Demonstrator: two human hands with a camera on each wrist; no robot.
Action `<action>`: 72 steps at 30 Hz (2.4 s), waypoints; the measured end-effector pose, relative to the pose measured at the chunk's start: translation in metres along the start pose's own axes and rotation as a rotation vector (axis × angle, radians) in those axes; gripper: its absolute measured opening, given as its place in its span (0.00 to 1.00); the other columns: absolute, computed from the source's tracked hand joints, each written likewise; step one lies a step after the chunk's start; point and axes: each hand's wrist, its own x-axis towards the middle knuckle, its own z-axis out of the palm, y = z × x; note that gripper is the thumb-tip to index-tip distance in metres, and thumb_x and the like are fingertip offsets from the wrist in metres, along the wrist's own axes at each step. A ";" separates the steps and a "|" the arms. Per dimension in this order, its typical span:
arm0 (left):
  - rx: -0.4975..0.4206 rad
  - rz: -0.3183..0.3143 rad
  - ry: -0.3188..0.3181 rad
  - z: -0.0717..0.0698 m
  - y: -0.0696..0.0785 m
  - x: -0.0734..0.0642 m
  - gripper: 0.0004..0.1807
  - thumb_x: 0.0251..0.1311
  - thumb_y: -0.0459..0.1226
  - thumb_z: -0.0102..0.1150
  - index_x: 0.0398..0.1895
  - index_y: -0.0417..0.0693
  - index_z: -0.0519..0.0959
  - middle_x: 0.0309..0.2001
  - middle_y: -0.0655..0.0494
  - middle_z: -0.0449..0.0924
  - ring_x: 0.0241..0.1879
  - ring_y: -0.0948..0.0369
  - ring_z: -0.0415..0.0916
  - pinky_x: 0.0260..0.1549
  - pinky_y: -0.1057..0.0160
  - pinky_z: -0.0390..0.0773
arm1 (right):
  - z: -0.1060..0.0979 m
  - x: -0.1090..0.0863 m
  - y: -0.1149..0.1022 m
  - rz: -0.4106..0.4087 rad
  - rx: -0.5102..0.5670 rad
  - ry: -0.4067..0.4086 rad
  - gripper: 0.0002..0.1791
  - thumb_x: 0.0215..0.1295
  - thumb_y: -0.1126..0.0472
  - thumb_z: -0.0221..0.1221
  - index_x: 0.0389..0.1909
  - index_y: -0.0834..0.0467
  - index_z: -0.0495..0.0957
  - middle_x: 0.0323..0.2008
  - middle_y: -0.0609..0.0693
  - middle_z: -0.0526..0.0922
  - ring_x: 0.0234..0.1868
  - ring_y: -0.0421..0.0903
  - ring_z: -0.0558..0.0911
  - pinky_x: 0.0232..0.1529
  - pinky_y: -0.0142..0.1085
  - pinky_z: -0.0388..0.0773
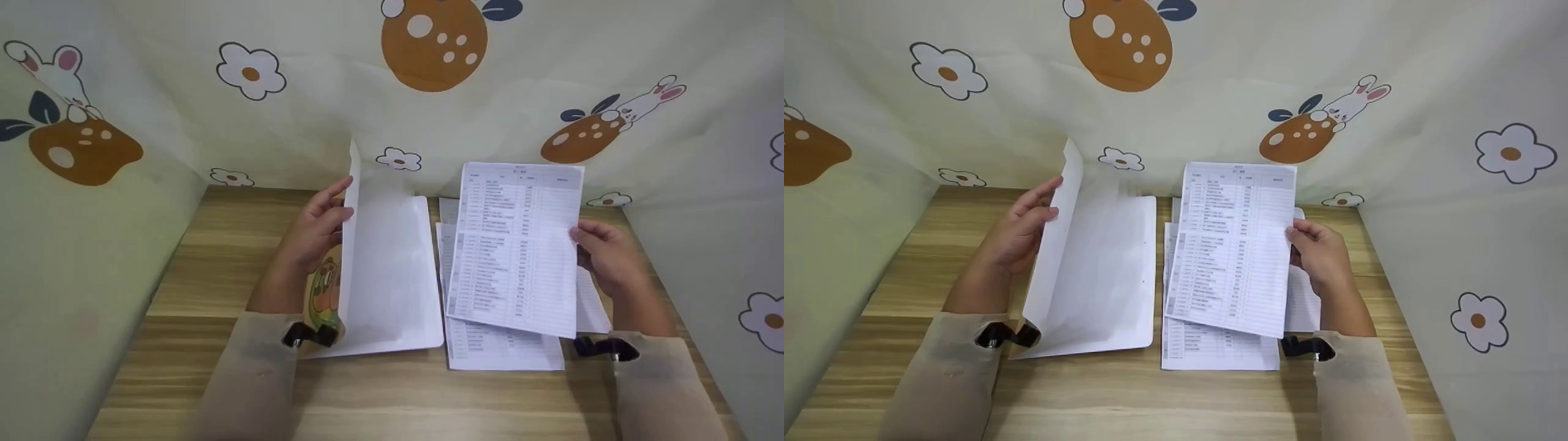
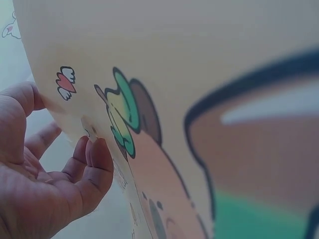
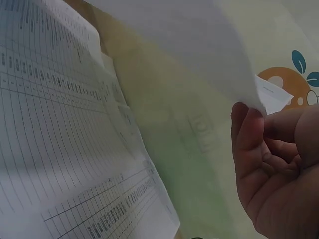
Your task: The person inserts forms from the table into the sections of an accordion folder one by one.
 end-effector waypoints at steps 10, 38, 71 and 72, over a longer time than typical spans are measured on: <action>0.020 -0.020 0.013 0.000 -0.001 0.000 0.32 0.77 0.37 0.54 0.82 0.65 0.67 0.54 0.52 0.66 0.42 0.60 0.71 0.40 0.67 0.80 | 0.009 -0.009 -0.026 0.014 0.072 -0.043 0.11 0.75 0.56 0.65 0.54 0.53 0.87 0.39 0.45 0.91 0.36 0.40 0.88 0.35 0.30 0.86; 0.016 -0.024 -0.006 0.003 -0.001 -0.002 0.33 0.76 0.37 0.56 0.82 0.64 0.67 0.62 0.43 0.70 0.59 0.45 0.78 0.52 0.57 0.86 | 0.106 -0.015 -0.071 -0.027 0.341 -0.249 0.12 0.81 0.61 0.56 0.52 0.54 0.89 0.42 0.50 0.93 0.39 0.43 0.93 0.38 0.34 0.90; 0.040 -0.030 -0.023 0.010 -0.003 0.001 0.34 0.76 0.37 0.58 0.83 0.62 0.65 0.68 0.36 0.68 0.56 0.44 0.79 0.52 0.57 0.85 | 0.165 -0.005 -0.072 -0.021 0.180 -0.301 0.14 0.79 0.59 0.60 0.58 0.58 0.85 0.45 0.48 0.91 0.39 0.44 0.91 0.42 0.32 0.89; 0.042 -0.030 -0.023 0.010 -0.003 0.001 0.34 0.75 0.37 0.58 0.83 0.62 0.65 0.68 0.35 0.67 0.56 0.43 0.79 0.53 0.56 0.85 | 0.166 -0.005 -0.072 -0.020 0.172 -0.301 0.14 0.79 0.58 0.60 0.59 0.59 0.84 0.45 0.48 0.91 0.40 0.44 0.91 0.42 0.32 0.89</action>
